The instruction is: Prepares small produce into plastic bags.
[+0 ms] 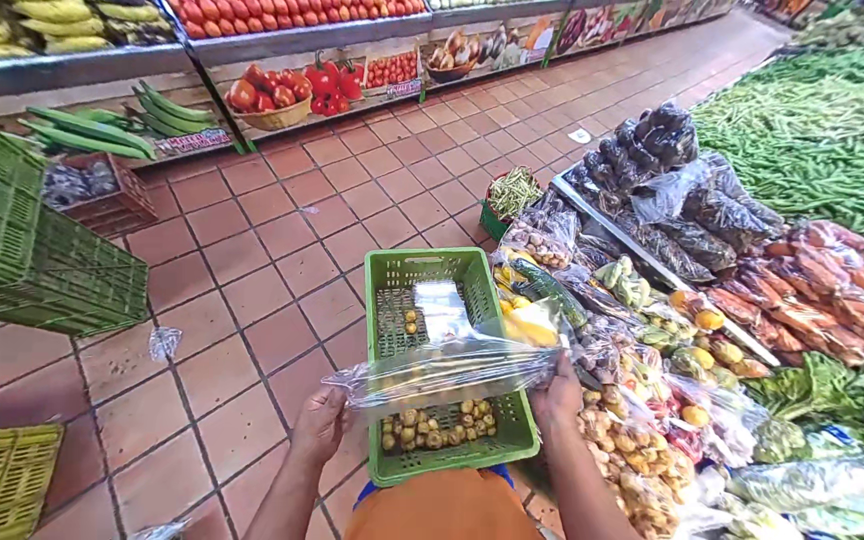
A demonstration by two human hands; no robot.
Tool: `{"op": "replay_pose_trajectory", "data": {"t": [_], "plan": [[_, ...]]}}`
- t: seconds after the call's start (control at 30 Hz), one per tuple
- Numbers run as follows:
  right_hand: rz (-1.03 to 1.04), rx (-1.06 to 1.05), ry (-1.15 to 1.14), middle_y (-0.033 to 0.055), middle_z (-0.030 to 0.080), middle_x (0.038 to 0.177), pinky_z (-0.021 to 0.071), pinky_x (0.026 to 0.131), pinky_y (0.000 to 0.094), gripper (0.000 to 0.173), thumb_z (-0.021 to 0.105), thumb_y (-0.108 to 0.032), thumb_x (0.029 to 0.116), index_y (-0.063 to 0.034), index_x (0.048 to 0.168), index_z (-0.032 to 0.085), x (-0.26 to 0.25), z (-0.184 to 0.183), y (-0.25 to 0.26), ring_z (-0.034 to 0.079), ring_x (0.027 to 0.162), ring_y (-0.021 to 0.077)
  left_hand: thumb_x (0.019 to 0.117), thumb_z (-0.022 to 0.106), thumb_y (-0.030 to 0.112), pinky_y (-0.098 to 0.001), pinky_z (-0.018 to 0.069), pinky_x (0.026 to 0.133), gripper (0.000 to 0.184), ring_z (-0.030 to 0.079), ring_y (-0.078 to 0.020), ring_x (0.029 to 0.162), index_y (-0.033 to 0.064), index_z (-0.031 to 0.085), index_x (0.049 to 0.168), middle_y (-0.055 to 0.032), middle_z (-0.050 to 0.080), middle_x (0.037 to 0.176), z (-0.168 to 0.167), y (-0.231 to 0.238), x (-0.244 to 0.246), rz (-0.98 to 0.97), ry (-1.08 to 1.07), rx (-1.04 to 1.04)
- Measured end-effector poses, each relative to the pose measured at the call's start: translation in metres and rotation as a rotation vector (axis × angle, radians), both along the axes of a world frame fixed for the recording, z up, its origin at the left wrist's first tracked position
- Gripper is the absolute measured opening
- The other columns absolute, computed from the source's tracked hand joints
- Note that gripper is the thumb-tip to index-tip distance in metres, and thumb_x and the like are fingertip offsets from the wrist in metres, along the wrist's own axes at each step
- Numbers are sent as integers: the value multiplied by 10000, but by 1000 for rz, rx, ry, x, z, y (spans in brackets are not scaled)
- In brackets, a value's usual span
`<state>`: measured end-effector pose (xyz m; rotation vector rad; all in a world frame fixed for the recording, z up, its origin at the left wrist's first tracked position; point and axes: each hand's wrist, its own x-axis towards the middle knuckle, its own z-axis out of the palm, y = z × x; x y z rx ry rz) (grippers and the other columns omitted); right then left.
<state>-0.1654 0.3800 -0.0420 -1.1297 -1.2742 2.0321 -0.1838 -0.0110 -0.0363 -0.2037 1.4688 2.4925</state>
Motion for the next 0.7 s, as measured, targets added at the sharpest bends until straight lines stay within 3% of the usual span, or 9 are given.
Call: {"op": "replay_pose_trajectory", "data": {"t": [0.07, 0.13, 0.2, 0.3, 0.4, 0.47, 0.57, 0.63, 0.7], "plan": [[268, 199, -273, 92, 661, 849, 529, 512, 345, 400, 414, -408, 1100, -51, 1206, 560, -7, -24, -9, 603, 584, 164, 831, 791, 551, -174, 436, 439, 322, 514, 9, 472, 240, 735, 771, 77, 638, 622, 5, 2, -6, 73, -5, -30], [532, 390, -454, 192, 652, 1141, 571, 636, 451, 579, 514, -400, 1064, -35, 1489, 369, -7, -37, -19, 665, 760, 264, 918, 739, 319, -182, 500, 518, 154, 585, -12, 567, 168, 766, 902, 51, 711, 758, 5, 3, -12, 78, 92, -146], [719, 536, -416, 212, 622, 1250, 603, 753, 500, 679, 581, -402, 1018, -9, 1517, 343, -4, -28, -44, 690, 929, 295, 895, 743, 176, -199, 547, 588, 101, 642, -26, 648, 112, 762, 970, 41, 748, 850, 7, 7, -15, 52, 132, -303], [1216, 430, -238, 145, 681, 1162, 614, 815, 452, 477, 631, -324, 986, -14, 1341, 555, 9, 16, -96, 706, 947, 241, 811, 828, 233, -273, 572, 662, 183, 651, -48, 692, 96, 717, 862, 41, 711, 797, 13, 30, -9, -110, 54, -578], [1564, 358, -31, 134, 695, 1076, 590, 864, 395, 458, 786, -213, 892, 28, 1236, 601, 3, 22, -121, 691, 933, 181, 794, 830, 313, -321, 547, 674, 288, 615, -80, 699, 87, 652, 790, 20, 649, 770, -6, 70, -3, -438, 52, -559], [1588, 591, 39, 127, 687, 887, 557, 784, 440, 344, 790, -280, 893, 24, 1007, 674, -2, 8, -130, 665, 823, 211, 778, 824, 327, -284, 526, 583, 275, 594, -60, 597, 106, 661, 796, 42, 637, 685, -17, 70, 4, -507, -7, -510], [1388, 953, 64, 108, 635, 747, 524, 657, 468, 260, 625, -198, 947, -25, 755, 641, -1, 4, -107, 636, 713, 244, 839, 782, 326, -385, 554, 641, 277, 628, -145, 648, 72, 680, 793, -21, 654, 721, -30, 66, -8, -510, -19, -715], [1218, 1172, 13, 91, 649, 734, 540, 612, 475, 247, 604, -179, 920, -54, 707, 620, 0, 2, -103, 666, 701, 247, 917, 753, 250, -536, 548, 682, 311, 639, -275, 677, -4, 632, 784, -126, 634, 719, -31, 58, -19, -334, -69, -958], [1133, 1286, -20, 91, 666, 744, 562, 602, 470, 236, 618, -182, 909, -60, 708, 625, -5, -4, -109, 687, 702, 247, 927, 741, 217, -553, 532, 688, 315, 624, -295, 685, -49, 602, 831, -156, 612, 719, -22, 62, -31, -32, -51, -1026]]}}
